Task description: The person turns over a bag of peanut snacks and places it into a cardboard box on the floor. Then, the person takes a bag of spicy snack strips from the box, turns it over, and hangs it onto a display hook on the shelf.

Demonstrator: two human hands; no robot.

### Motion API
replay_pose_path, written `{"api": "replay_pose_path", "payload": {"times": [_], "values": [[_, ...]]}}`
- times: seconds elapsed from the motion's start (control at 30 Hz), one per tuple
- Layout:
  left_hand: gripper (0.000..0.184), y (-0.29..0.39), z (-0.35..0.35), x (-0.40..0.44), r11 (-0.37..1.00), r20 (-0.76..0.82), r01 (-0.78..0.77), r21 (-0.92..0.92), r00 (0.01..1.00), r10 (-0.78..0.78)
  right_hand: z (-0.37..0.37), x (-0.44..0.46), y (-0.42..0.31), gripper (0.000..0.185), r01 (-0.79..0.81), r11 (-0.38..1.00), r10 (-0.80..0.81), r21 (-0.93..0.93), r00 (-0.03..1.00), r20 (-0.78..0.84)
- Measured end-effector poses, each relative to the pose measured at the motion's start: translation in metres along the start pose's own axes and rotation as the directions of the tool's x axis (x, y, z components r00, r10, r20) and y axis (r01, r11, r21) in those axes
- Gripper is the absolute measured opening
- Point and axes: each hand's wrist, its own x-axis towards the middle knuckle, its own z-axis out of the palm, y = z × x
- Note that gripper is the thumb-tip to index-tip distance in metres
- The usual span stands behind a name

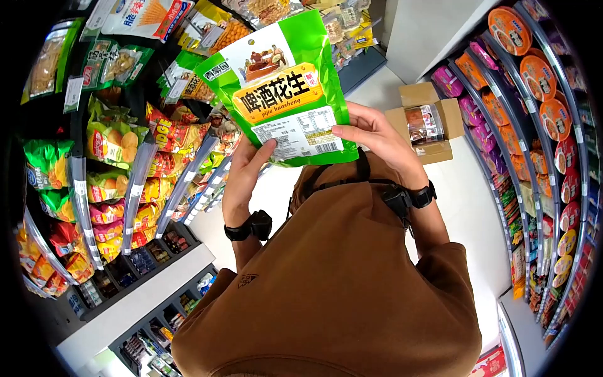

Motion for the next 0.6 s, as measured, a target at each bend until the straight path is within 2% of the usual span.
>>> {"api": "replay_pose_path", "payload": {"times": [0.37, 0.6], "values": [[0.041, 0.000, -0.009, 0.014, 1.000, 0.048, -0.019, -0.011, 0.999, 0.019, 0.000, 0.009, 0.001, 0.040, -0.028, 0.999, 0.029, 0.022, 0.999, -0.042], [0.041, -0.001, -0.023, -0.001, 0.999, -0.050, 0.029, -0.013, 0.998, -0.030, 0.015, 0.024, 0.002, 0.040, -0.077, 0.997, 0.077, 0.020, 0.997, 0.017]]}}
